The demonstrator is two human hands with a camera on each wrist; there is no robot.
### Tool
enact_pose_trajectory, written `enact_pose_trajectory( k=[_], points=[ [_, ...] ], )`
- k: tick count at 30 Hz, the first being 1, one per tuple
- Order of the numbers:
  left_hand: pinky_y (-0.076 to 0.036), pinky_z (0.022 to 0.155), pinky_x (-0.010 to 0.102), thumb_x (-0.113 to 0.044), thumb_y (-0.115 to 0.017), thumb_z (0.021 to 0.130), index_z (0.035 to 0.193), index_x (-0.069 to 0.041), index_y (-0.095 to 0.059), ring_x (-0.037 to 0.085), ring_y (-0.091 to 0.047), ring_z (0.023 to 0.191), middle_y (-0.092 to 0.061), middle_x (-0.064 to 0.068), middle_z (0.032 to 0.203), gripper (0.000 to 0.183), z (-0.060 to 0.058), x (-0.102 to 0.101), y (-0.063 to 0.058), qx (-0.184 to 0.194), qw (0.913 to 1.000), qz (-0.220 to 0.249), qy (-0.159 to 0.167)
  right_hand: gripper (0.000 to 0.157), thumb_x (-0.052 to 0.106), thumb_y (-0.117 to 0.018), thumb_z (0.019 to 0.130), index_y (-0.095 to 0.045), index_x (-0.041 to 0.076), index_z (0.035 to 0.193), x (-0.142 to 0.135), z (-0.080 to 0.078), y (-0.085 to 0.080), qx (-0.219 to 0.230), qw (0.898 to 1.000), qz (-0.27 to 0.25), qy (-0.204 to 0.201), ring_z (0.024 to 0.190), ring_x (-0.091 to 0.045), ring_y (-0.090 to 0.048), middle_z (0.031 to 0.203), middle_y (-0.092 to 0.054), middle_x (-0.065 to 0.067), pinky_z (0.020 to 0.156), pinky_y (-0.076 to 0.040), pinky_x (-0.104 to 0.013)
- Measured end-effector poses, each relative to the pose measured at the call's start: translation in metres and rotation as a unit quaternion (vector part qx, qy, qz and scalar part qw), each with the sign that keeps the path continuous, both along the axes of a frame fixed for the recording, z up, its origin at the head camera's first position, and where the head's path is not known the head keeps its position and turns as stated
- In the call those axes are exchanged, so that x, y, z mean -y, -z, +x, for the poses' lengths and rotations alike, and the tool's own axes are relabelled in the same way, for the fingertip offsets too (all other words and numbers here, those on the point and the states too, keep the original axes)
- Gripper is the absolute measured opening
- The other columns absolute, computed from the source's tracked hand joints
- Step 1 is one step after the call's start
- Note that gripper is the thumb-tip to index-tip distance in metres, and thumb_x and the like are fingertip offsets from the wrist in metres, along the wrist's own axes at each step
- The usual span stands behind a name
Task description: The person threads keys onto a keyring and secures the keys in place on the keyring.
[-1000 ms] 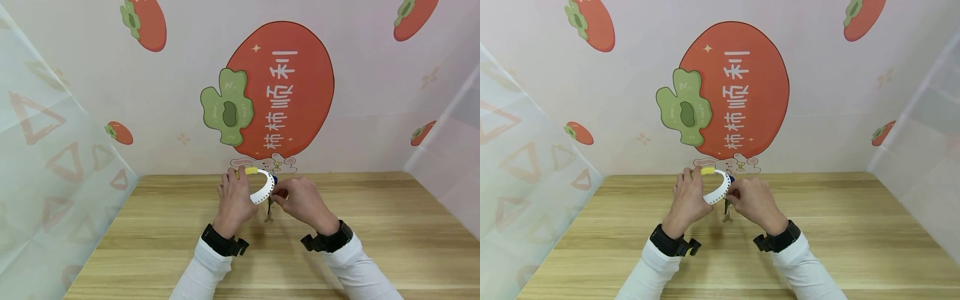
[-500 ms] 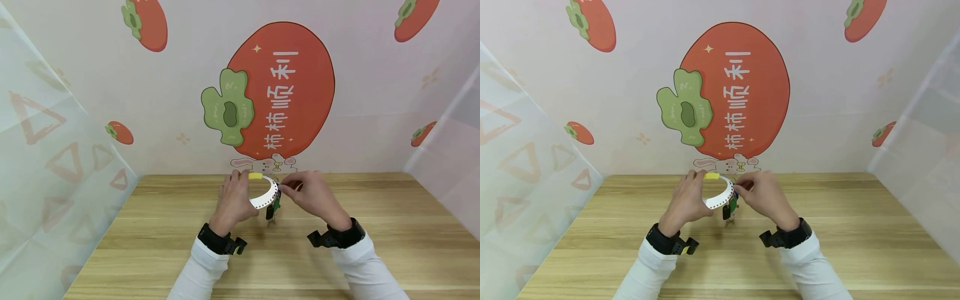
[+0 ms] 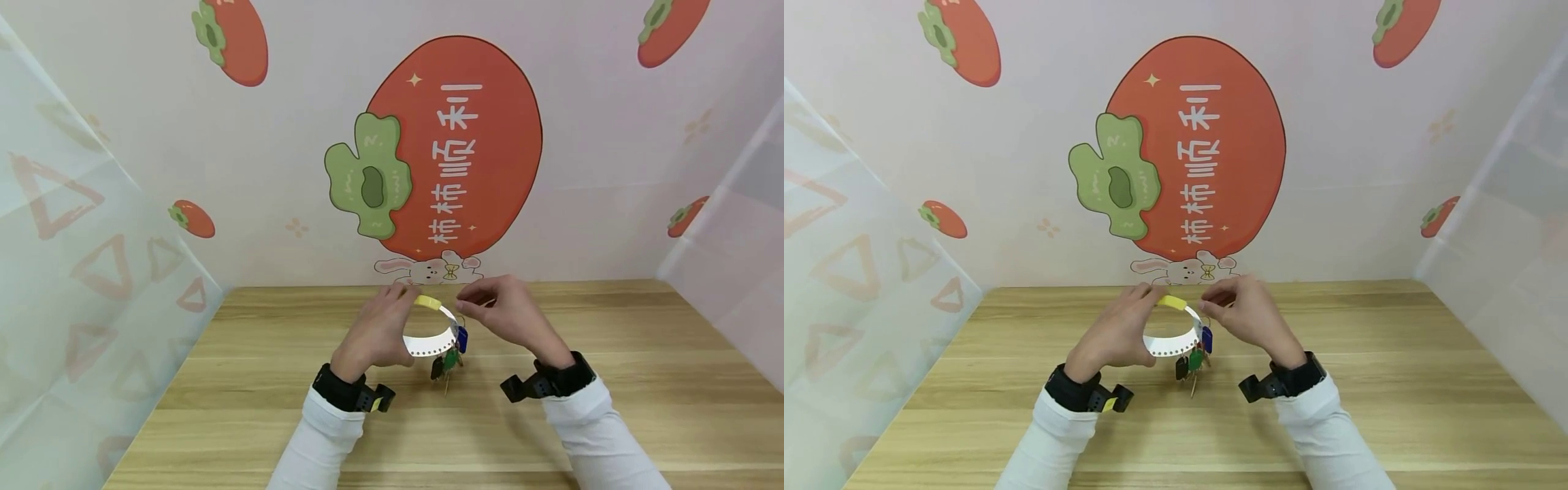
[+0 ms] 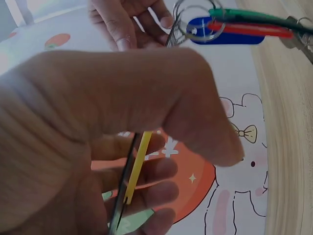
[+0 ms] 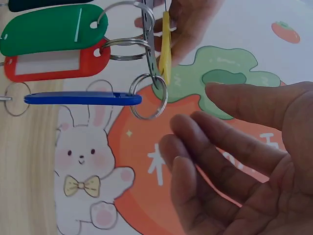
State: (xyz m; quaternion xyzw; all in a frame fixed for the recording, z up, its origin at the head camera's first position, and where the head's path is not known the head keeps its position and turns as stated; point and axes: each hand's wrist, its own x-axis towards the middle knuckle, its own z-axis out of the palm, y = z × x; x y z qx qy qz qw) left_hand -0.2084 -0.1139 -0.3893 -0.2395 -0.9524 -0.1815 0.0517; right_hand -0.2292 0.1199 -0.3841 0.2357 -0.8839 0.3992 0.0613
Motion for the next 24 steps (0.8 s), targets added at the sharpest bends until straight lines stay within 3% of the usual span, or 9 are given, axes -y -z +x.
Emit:
enact_pose_trajectory(
  k=[6,12,17,24],
  points=[
    [-0.044,0.104,0.047,-0.019,-0.099,0.057,0.145,-0.005,-0.049,0.029,-0.046,0.13,-0.053,0.01,0.139,0.103,0.0,-0.001,-0.001,-0.001,0.9995,-0.006,0.029,0.015,0.02,-0.074,0.094,-0.078,0.007,0.102,0.002,-0.003,0.004,0.088,0.995,-0.02,-0.03,0.08,-0.02,-0.067,0.089,-0.072,-0.001,0.072,-0.054,-0.037],
    [-0.043,0.106,0.045,-0.024,-0.1,0.059,0.145,-0.006,-0.049,0.027,-0.045,0.131,-0.053,0.008,0.138,0.102,0.001,-0.001,-0.001,0.005,0.9979,-0.008,0.064,0.018,0.02,-0.068,0.099,-0.076,0.005,0.102,0.005,-0.005,0.008,0.176,0.982,-0.045,-0.049,0.079,-0.022,-0.065,0.088,-0.071,-0.005,0.075,-0.05,-0.037],
    [-0.045,0.104,0.043,-0.022,-0.099,0.06,0.145,-0.006,-0.05,0.026,-0.046,0.128,-0.053,0.006,0.135,0.1,0.002,-0.001,-0.001,0.004,0.9971,-0.002,0.075,0.019,0.016,-0.065,0.1,-0.074,0.0,0.104,0.006,-0.007,0.01,0.195,0.978,-0.057,-0.053,0.08,-0.022,-0.064,0.086,-0.072,-0.007,0.078,-0.05,-0.041],
    [-0.05,0.094,0.042,-0.02,-0.099,0.06,0.152,-0.009,-0.044,0.024,-0.05,0.117,-0.05,0.01,0.137,0.108,0.004,-0.004,-0.003,0.022,0.9985,0.014,0.048,0.019,0.016,-0.065,0.1,-0.072,-0.002,0.104,0.002,-0.008,0.011,0.202,0.975,-0.079,-0.05,0.077,-0.022,-0.06,0.083,-0.069,-0.009,0.073,-0.044,-0.036]
  ],
)
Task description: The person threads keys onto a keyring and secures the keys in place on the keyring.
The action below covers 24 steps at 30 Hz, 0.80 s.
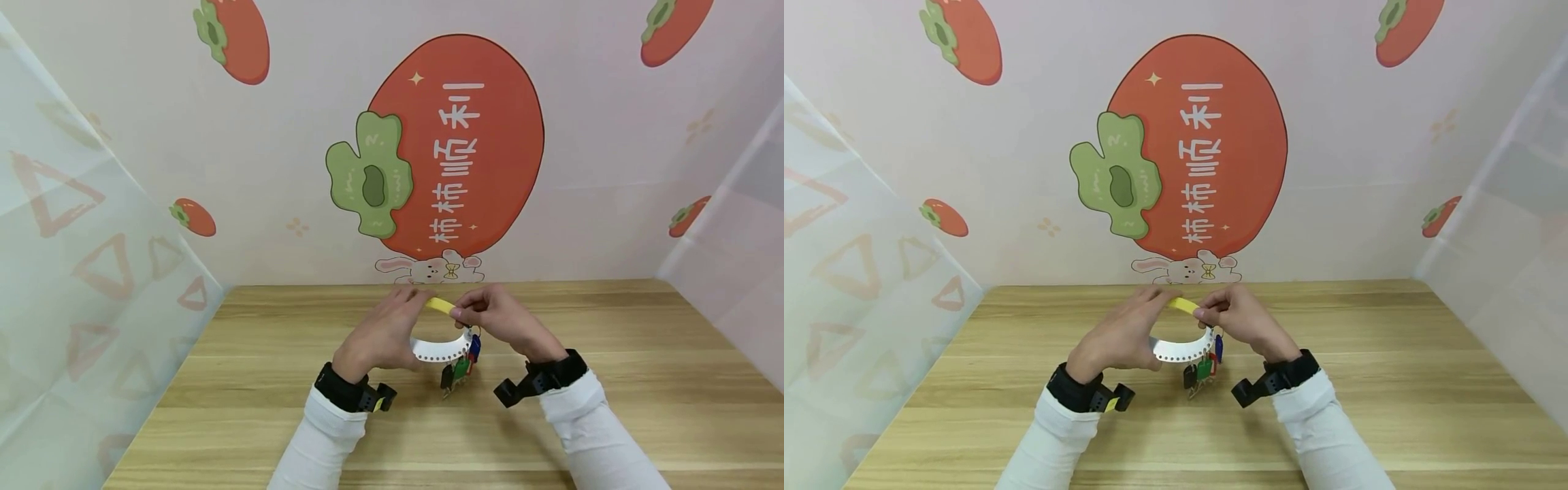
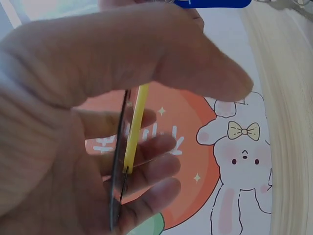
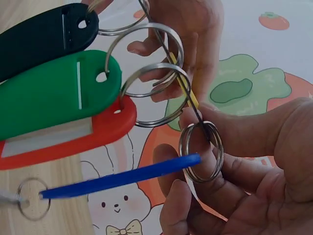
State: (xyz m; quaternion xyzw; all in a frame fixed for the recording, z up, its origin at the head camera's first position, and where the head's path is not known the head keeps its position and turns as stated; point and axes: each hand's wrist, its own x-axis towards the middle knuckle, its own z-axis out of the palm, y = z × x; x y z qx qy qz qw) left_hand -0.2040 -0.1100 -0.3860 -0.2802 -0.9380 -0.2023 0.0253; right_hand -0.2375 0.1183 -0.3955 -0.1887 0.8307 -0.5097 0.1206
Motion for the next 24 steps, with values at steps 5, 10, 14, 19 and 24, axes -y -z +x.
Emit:
enact_pose_trajectory(
  k=[5,10,14,19,24],
  points=[
    [-0.052,0.081,0.038,-0.006,-0.097,0.058,0.153,-0.012,-0.042,0.023,-0.049,0.106,-0.05,0.012,0.132,0.11,-0.0018,0.0006,-0.0002,0.01,0.9986,0.033,-0.041,0.02,0.015,-0.063,0.102,-0.07,-0.004,0.106,-0.0016,-0.0001,-0.0013,0.011,1.0,-0.011,0.011,0.082,-0.022,-0.061,0.084,-0.07,-0.008,0.076,-0.044,-0.036],
    [-0.052,0.078,0.037,-0.001,-0.095,0.058,0.152,-0.008,-0.041,0.022,-0.05,0.1,-0.052,0.013,0.125,0.109,-0.0033,0.0019,0.0008,0.015,0.997,0.047,-0.061,0.023,0.016,-0.063,0.101,-0.069,-0.005,0.11,-0.0011,0.0,-0.003,0.029,0.999,-0.027,0.02,0.084,-0.023,-0.061,0.088,-0.07,-0.015,0.076,-0.045,-0.035],
    [-0.052,0.074,0.037,0.003,-0.094,0.057,0.151,-0.003,-0.041,0.023,-0.05,0.095,-0.052,0.015,0.119,0.108,-0.0032,0.0023,0.0005,0.012,0.9955,0.067,-0.066,0.025,0.017,-0.063,0.102,-0.069,-0.005,0.112,-0.0011,0.0003,-0.004,0.031,0.999,-0.033,0.02,0.085,-0.025,-0.059,0.089,-0.07,-0.018,0.075,-0.045,-0.034],
    [-0.052,0.068,0.035,0.009,-0.089,0.061,0.151,0.002,-0.039,0.025,-0.052,0.088,-0.051,0.021,0.118,0.103,-0.0039,0.0026,-0.0001,0.003,0.99,0.114,-0.083,0.024,0.013,-0.059,0.104,-0.066,-0.008,0.112,-0.0019,0.0001,-0.0056,0.032,0.999,-0.041,0.016,0.086,-0.025,-0.059,0.089,-0.07,-0.016,0.079,-0.045,-0.035],
    [-0.053,0.076,0.04,0.006,-0.088,0.065,0.149,0.001,-0.04,0.028,-0.056,0.095,-0.056,0.02,0.117,0.097,-0.0059,0.0021,0.0016,-0.027,0.9846,0.142,-0.098,0.023,0.009,-0.056,0.104,-0.063,-0.011,0.114,-0.0033,0.0,-0.0064,0.033,0.997,-0.067,0.013,0.089,-0.025,-0.061,0.09,-0.07,-0.017,0.087,-0.046,-0.039]
  ],
)
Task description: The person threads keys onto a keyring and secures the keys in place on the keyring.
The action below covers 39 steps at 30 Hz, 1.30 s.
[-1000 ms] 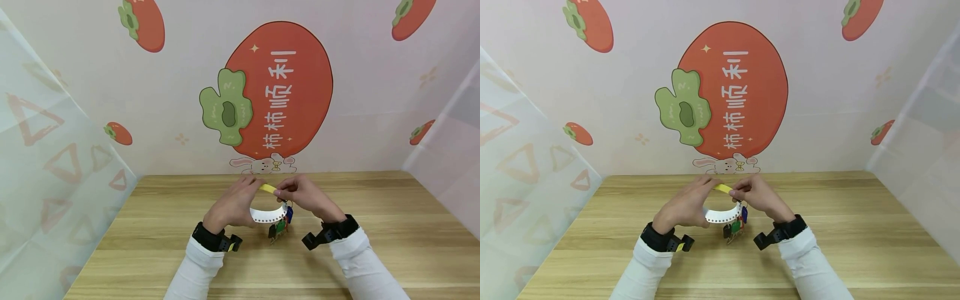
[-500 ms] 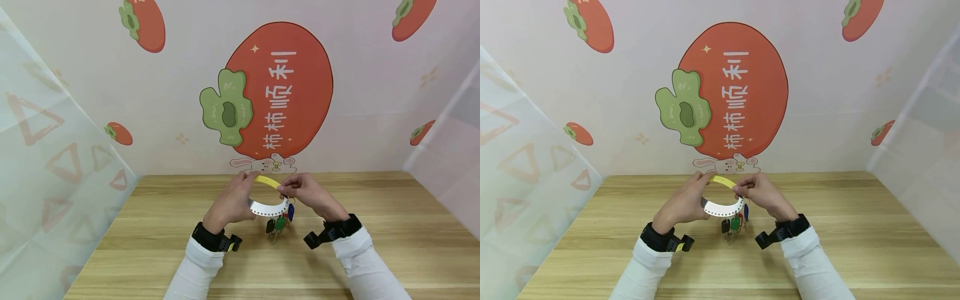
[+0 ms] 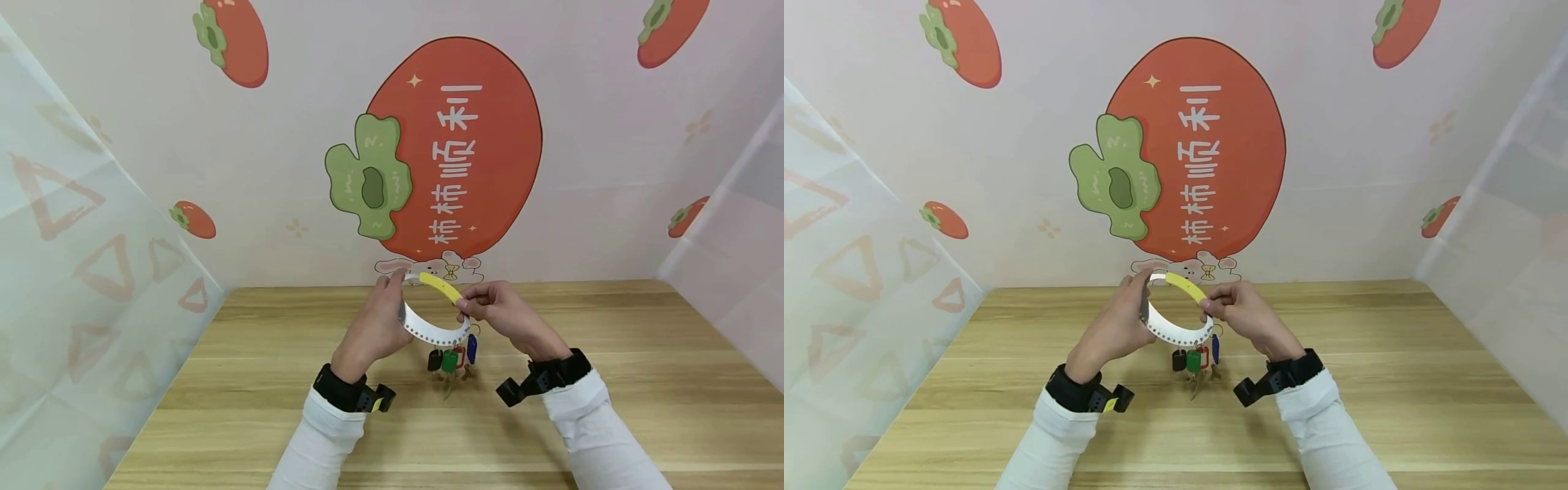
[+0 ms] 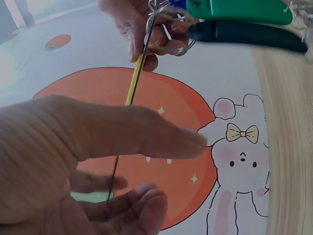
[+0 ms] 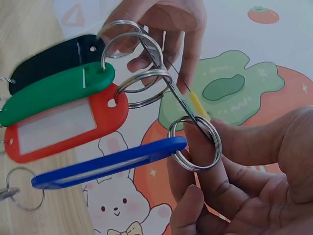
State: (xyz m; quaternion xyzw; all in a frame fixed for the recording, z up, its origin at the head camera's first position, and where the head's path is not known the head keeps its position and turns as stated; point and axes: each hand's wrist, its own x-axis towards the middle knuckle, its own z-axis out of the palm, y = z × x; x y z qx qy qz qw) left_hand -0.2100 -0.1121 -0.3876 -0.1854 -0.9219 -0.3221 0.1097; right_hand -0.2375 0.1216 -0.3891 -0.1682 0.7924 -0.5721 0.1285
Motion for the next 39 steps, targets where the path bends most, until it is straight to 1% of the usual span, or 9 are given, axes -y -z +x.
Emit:
enact_pose_trajectory(
  k=[5,11,18,21,24,30,33,37,39],
  points=[
    [-0.052,0.089,0.049,0.002,-0.09,0.068,0.144,0.001,-0.046,0.034,-0.057,0.112,-0.06,0.02,0.125,0.088,-0.0006,-0.0001,0.0014,-0.034,0.9985,0.042,-0.012,0.024,0.011,-0.056,0.105,-0.062,-0.009,0.115,-0.0025,-0.001,-0.0001,0.001,1.0,0.0,0.001,0.091,-0.026,-0.06,0.091,-0.07,-0.016,0.09,-0.045,-0.04],
    [-0.053,0.087,0.049,0.005,-0.088,0.068,0.142,0.002,-0.049,0.034,-0.059,0.11,-0.062,0.019,0.122,0.084,-0.0003,0.0001,0.0012,-0.038,0.998,0.046,-0.021,0.027,0.015,-0.059,0.103,-0.062,-0.008,0.117,-0.0049,-0.0017,-0.0017,0.006,1.0,0.008,-0.014,0.095,-0.029,-0.058,0.09,-0.071,-0.011,0.088,-0.043,-0.04],
    [-0.053,0.069,0.035,0.009,-0.077,0.078,0.125,0.003,-0.057,0.026,-0.062,0.082,-0.064,0.011,0.093,0.052,-0.0004,0.0033,0.0016,-0.038,0.9968,0.069,-0.009,0.025,0.011,-0.056,0.105,-0.06,-0.008,0.12,-0.0063,-0.0007,0.0003,0.007,1.0,-0.023,-0.018,0.1,-0.03,-0.063,0.094,-0.07,-0.017,0.101,-0.043,-0.047],
    [-0.053,0.068,0.033,0.008,-0.073,0.081,0.122,0.004,-0.057,0.024,-0.064,0.081,-0.065,0.011,0.092,0.043,-0.0005,0.0048,0.0009,-0.035,0.9967,0.073,0.002,0.024,0.011,-0.055,0.105,-0.061,-0.008,0.118,-0.0059,-0.0008,0.0015,0.004,0.999,-0.035,-0.004,0.103,-0.031,-0.064,0.097,-0.069,-0.023,0.105,-0.04,-0.052],
    [-0.055,0.069,0.034,0.006,-0.072,0.083,0.124,0.005,-0.057,0.024,-0.065,0.083,-0.066,0.012,0.093,0.044,-0.0005,0.0058,-0.0011,-0.012,0.9951,0.097,0.013,0.024,0.011,-0.055,0.105,-0.061,-0.009,0.117,-0.0046,-0.0005,0.0023,0.001,0.999,-0.044,0.009,0.105,-0.034,-0.064,0.099,-0.069,-0.025,0.107,-0.04,-0.054],
    [-0.056,0.075,0.036,0.004,-0.072,0.085,0.128,0.004,-0.057,0.025,-0.068,0.088,-0.068,0.013,0.098,0.046,-0.0003,0.006,-0.0067,0.061,0.9818,0.175,0.041,0.025,0.012,-0.056,0.105,-0.063,-0.009,0.117,-0.002,0.0005,0.0044,-0.015,0.998,-0.053,0.033,0.104,-0.032,-0.065,0.094,-0.072,-0.017,0.107,-0.04,-0.054],
    [-0.057,0.075,0.037,0.001,-0.069,0.091,0.13,0.006,-0.056,0.028,-0.068,0.089,-0.069,0.015,0.1,0.041,0.0006,0.0054,-0.0076,0.091,0.9712,0.214,0.051,0.024,0.012,-0.057,0.104,-0.064,-0.008,0.116,-0.0011,0.0008,0.0052,-0.02,0.997,-0.054,0.044,0.104,-0.03,-0.065,0.093,-0.072,-0.019,0.106,-0.041,-0.053],
    [-0.059,0.071,0.035,0.001,-0.06,0.099,0.135,0.012,-0.05,0.035,-0.068,0.088,-0.067,0.021,0.101,0.039,0.0017,0.0031,-0.0069,0.113,0.957,0.263,0.047,0.024,0.013,-0.058,0.104,-0.065,-0.008,0.115,0.0005,0.0015,0.0047,-0.021,0.997,-0.044,0.052,0.105,-0.03,-0.065,0.098,-0.072,-0.023,0.106,-0.04,-0.054],
    [-0.059,0.07,0.033,0.003,-0.058,0.1,0.138,0.013,-0.047,0.037,-0.068,0.087,-0.066,0.023,0.101,0.041,0.0023,0.0015,-0.0072,0.116,0.954,0.274,0.036,0.025,0.013,-0.059,0.103,-0.065,-0.008,0.116,0.0012,0.0014,0.0042,-0.02,0.998,-0.036,0.051,0.106,-0.03,-0.065,0.099,-0.072,-0.022,0.107,-0.04,-0.055]
  ],
)
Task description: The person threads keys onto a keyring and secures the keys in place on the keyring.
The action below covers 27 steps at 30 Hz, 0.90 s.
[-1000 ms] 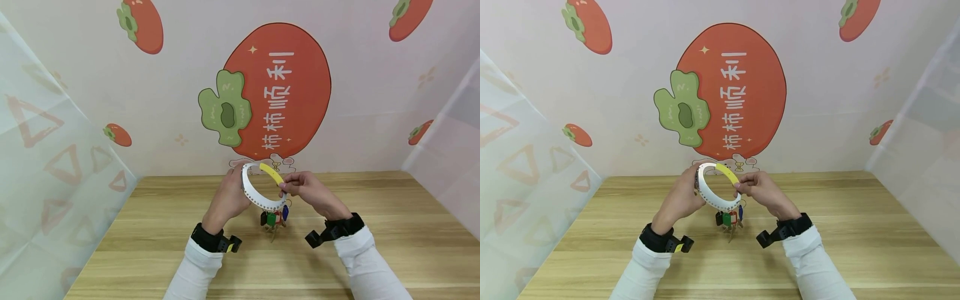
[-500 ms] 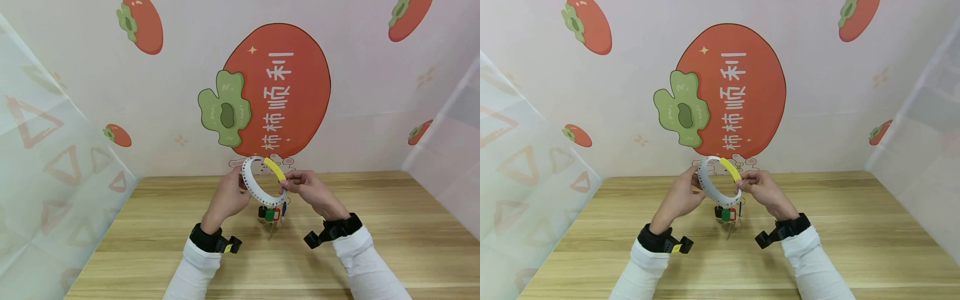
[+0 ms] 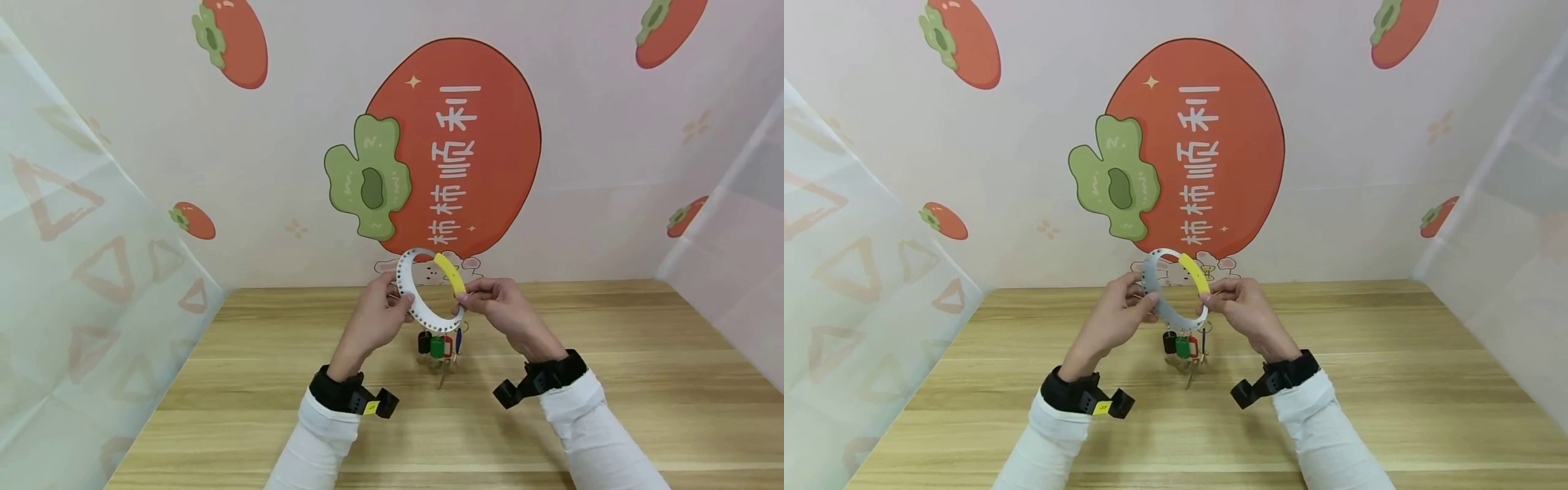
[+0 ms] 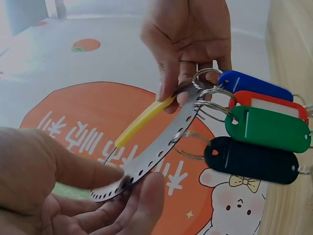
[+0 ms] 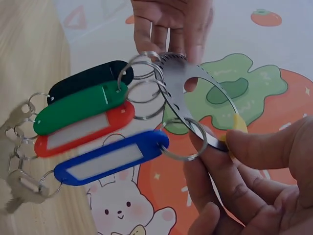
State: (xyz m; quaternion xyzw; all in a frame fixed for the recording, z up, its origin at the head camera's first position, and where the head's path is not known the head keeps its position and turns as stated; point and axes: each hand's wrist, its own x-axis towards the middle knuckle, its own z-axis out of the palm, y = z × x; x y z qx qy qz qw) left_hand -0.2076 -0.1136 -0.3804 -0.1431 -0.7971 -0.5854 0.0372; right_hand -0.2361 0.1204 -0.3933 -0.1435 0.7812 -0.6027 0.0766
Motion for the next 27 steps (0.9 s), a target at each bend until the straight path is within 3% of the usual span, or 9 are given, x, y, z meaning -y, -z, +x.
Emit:
enact_pose_trajectory(
  k=[5,13,21,27],
  points=[
    [-0.059,0.067,0.033,0.007,-0.056,0.099,0.141,0.014,-0.044,0.034,-0.067,0.082,-0.064,0.025,0.101,0.044,0.0002,-0.0022,-0.0006,0.01,0.9997,0.006,-0.02,0.026,0.015,-0.061,0.103,-0.067,-0.006,0.117,-0.0008,-0.0013,-0.0007,-0.002,1.0,0.022,-0.008,0.104,-0.029,-0.066,0.1,-0.074,-0.019,0.104,-0.042,-0.055],
    [-0.059,0.068,0.034,0.008,-0.055,0.1,0.133,0.012,-0.049,0.026,-0.067,0.078,-0.066,0.026,0.102,0.035,-0.001,-0.0008,0.0002,0.0,0.9998,0.009,-0.018,0.026,0.017,-0.063,0.102,-0.068,-0.004,0.117,-0.0043,-0.0038,-0.0017,-0.008,0.999,0.031,-0.02,0.101,-0.026,-0.065,0.104,-0.072,-0.022,0.099,-0.047,-0.049],
    [-0.059,0.069,0.034,0.007,-0.053,0.101,0.127,0.01,-0.051,0.026,-0.068,0.081,-0.068,0.025,0.105,0.027,-0.0003,0.0013,-0.0004,-0.001,1.0,0.004,-0.006,0.033,0.013,-0.067,0.098,-0.063,-0.006,0.125,-0.0058,-0.0034,-0.0039,-0.001,1.0,-0.006,-0.023,0.095,-0.024,-0.069,0.105,-0.072,-0.018,0.084,-0.056,-0.034],
    [-0.059,0.069,0.034,0.006,-0.053,0.101,0.129,0.01,-0.05,0.027,-0.068,0.083,-0.067,0.026,0.107,0.029,-0.001,0.0017,-0.0009,0.007,1.0,-0.002,-0.002,0.034,0.007,-0.066,0.098,-0.06,-0.009,0.127,-0.0055,-0.003,-0.004,0.001,0.999,-0.035,-0.035,0.097,-0.026,-0.069,0.11,-0.07,-0.021,0.084,-0.058,-0.038]
  ],
)
